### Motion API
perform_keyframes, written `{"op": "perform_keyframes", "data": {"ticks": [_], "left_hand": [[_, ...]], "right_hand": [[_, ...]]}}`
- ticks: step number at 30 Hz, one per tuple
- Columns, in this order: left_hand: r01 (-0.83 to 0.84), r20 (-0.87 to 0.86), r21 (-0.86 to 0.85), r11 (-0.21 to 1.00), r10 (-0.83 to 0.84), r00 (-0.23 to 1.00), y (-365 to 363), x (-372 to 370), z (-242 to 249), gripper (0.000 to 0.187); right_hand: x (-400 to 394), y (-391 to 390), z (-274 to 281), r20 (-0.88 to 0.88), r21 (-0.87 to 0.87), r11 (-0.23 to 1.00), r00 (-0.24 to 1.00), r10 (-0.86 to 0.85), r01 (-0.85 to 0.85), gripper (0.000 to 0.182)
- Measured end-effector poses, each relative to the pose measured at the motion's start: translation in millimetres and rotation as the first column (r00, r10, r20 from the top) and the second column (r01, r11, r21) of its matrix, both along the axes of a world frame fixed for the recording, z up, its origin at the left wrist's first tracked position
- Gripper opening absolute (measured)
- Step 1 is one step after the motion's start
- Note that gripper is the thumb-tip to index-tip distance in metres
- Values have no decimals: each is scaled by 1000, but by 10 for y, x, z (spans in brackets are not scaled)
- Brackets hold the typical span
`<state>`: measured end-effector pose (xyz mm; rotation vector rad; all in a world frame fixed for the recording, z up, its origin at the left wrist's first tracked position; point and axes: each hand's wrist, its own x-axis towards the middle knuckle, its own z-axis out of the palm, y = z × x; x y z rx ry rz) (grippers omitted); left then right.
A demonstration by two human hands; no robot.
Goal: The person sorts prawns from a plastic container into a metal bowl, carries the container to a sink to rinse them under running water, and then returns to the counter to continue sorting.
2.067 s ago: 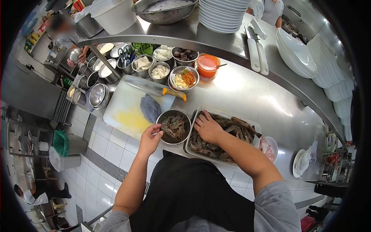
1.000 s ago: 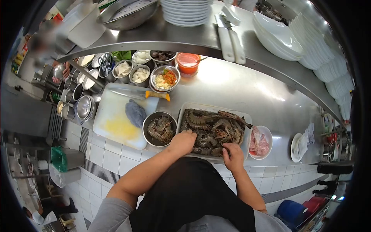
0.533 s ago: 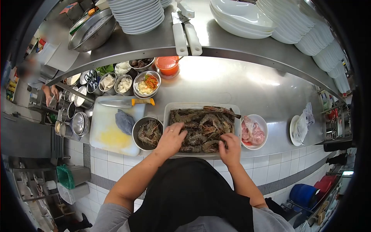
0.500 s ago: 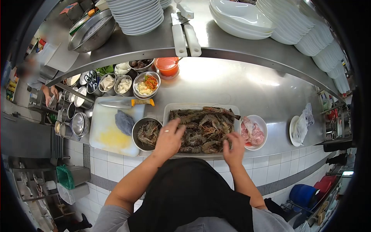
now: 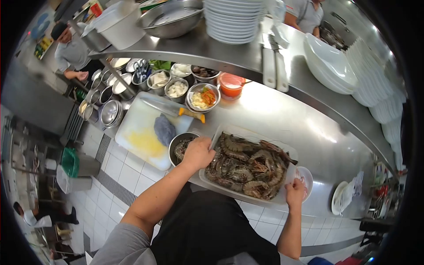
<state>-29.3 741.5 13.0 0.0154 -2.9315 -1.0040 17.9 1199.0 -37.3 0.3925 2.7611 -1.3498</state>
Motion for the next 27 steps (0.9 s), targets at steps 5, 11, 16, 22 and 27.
{"op": "perform_keyframes", "data": {"ticks": [5,11,16,22,27], "left_hand": [[89,-213,221,971,-41,976,-130,73,634,22],[141,-279,518,844,10,960,-815,597,1119,20],[187,-321,798,573,142,936,-1896,1378,1377,25],[158,-275,876,456,203,940,-3602,2504,1915,26],[47,-259,872,488,377,889,-4898,3193,1834,24]], "right_hand": [[94,-103,1088,-166,-279,960,983,-79,30,5],[367,-585,2074,-294,-212,977,955,-32,-32,4],[547,-1180,2366,-286,-237,951,950,129,-200,9],[1083,-3248,3000,-289,-300,895,925,245,-330,10],[1096,-5019,2886,-231,-341,824,890,393,-452,11]]}}
